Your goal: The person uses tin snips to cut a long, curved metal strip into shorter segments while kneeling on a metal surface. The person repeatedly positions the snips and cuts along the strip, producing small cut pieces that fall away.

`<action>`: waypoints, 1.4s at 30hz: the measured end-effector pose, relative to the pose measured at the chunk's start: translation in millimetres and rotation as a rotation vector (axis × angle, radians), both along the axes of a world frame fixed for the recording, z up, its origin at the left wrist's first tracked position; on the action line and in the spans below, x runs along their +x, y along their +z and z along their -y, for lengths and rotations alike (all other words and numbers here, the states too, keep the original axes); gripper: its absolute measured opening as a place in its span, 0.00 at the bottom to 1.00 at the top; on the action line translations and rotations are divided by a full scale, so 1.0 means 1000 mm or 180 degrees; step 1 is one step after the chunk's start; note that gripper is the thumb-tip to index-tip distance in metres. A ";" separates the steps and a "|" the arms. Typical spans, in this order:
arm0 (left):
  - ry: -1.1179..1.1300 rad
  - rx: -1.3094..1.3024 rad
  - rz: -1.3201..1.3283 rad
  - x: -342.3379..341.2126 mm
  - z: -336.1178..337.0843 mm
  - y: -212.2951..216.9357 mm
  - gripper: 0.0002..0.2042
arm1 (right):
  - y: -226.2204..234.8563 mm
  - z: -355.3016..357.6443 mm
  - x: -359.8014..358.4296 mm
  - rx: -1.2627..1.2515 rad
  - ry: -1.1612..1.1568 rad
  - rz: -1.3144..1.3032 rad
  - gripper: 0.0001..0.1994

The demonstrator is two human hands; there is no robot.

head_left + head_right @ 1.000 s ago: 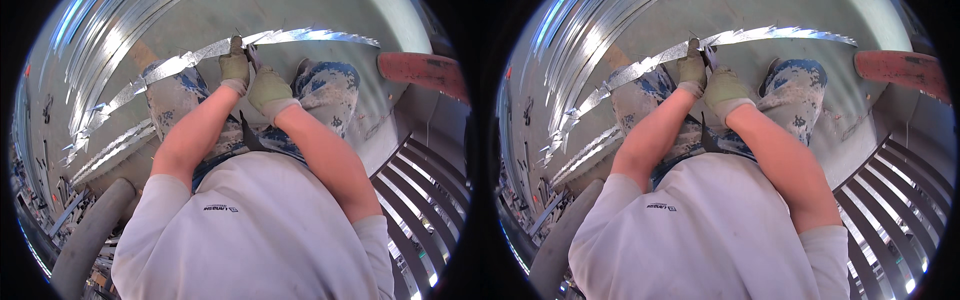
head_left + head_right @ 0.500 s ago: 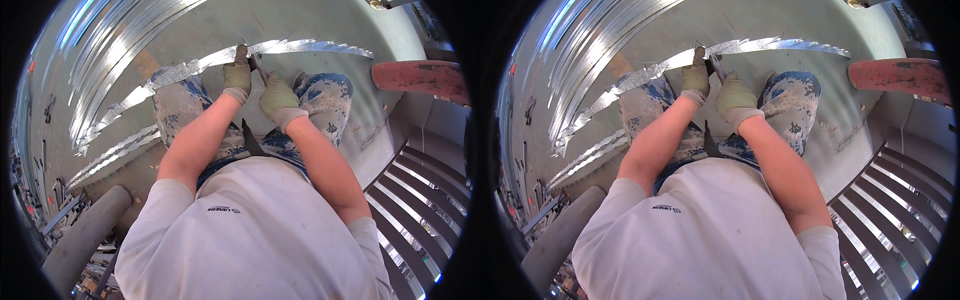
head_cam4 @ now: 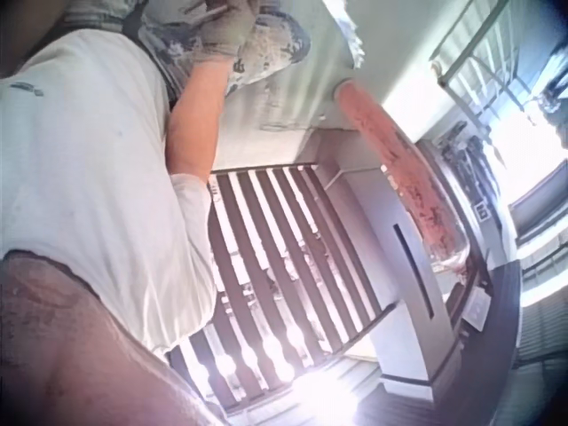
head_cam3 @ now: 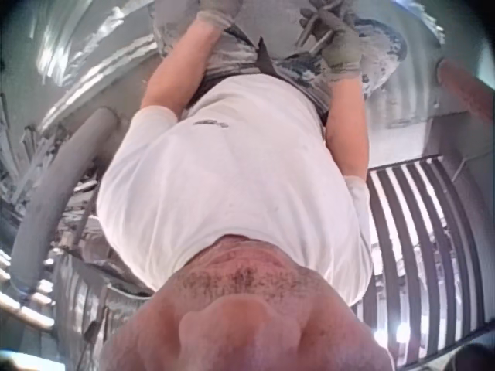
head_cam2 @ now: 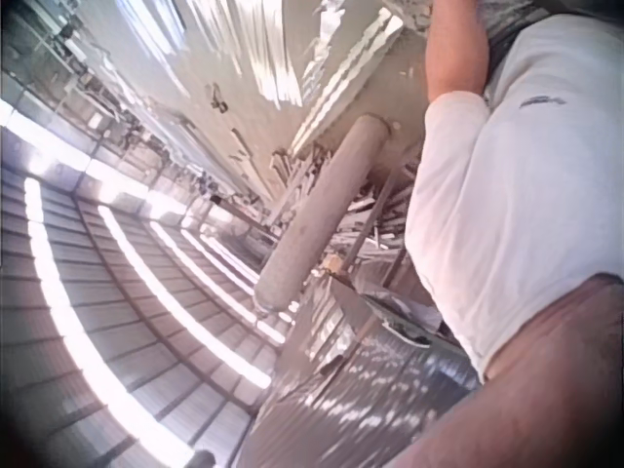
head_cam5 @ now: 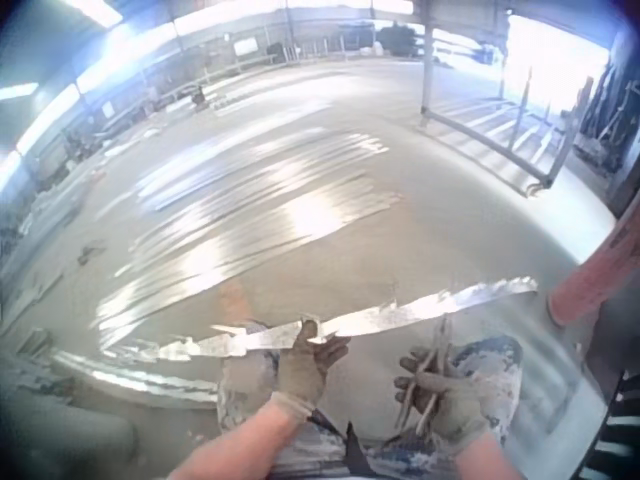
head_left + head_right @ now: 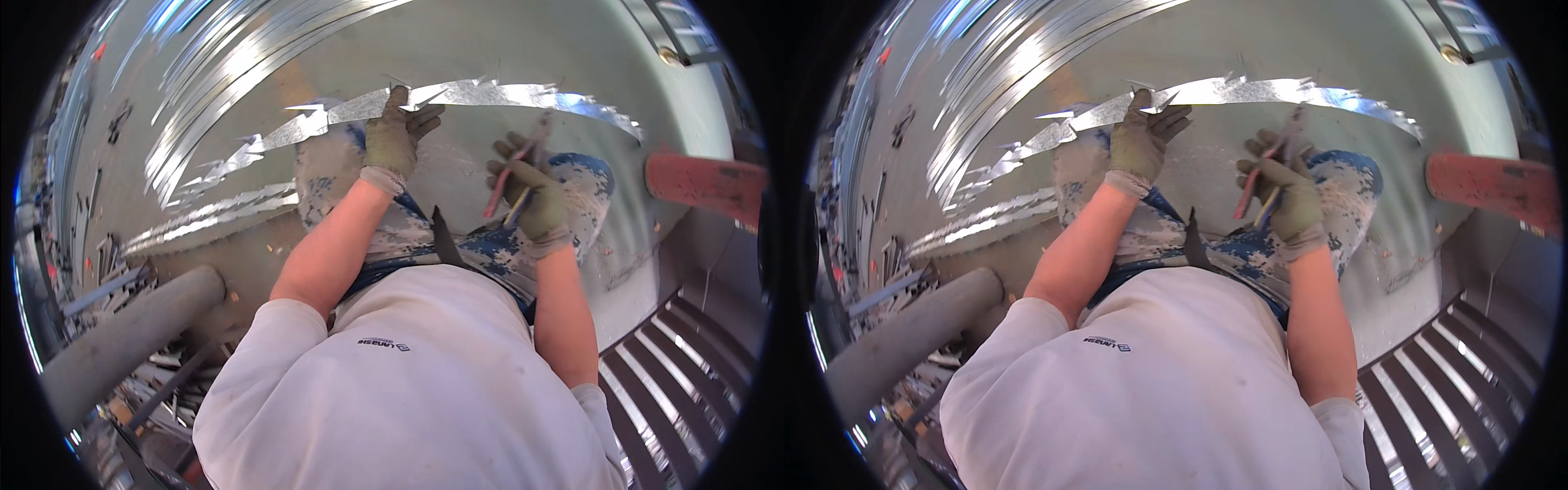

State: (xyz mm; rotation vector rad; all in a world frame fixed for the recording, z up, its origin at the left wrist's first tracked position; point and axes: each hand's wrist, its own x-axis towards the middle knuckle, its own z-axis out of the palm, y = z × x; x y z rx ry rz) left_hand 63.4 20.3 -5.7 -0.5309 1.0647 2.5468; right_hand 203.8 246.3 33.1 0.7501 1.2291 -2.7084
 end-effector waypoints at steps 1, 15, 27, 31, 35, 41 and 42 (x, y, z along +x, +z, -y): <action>0.0018 0.0193 -0.0091 0.007 0.013 -0.014 0.26 | 0.007 -0.003 -0.001 -0.0010 0.0027 -0.0100 0.28; -0.0188 -0.1117 -0.0810 0.010 0.064 0.013 0.28 | -0.020 -0.020 -0.065 -0.0509 0.0312 -0.0595 0.29; -0.0357 -0.0326 -0.1069 0.015 0.057 0.021 0.23 | -0.012 0.008 -0.074 -0.0869 0.0294 -0.0735 0.25; -0.0293 -0.0214 -0.0687 0.007 0.041 0.014 0.20 | -0.010 0.012 -0.072 -0.0855 0.0292 -0.0786 0.25; -0.0555 0.0453 0.0009 -0.012 0.022 0.009 0.16 | -0.010 0.009 -0.069 -0.0896 0.0308 -0.0686 0.25; -0.0816 -0.0106 -0.0187 -0.022 0.013 -0.005 0.18 | 0.008 0.009 -0.057 -0.0388 0.0204 -0.0030 0.29; -0.0821 -0.0082 -0.0237 -0.021 0.015 -0.006 0.18 | 0.016 0.015 -0.049 -0.0236 0.0328 -0.0021 0.31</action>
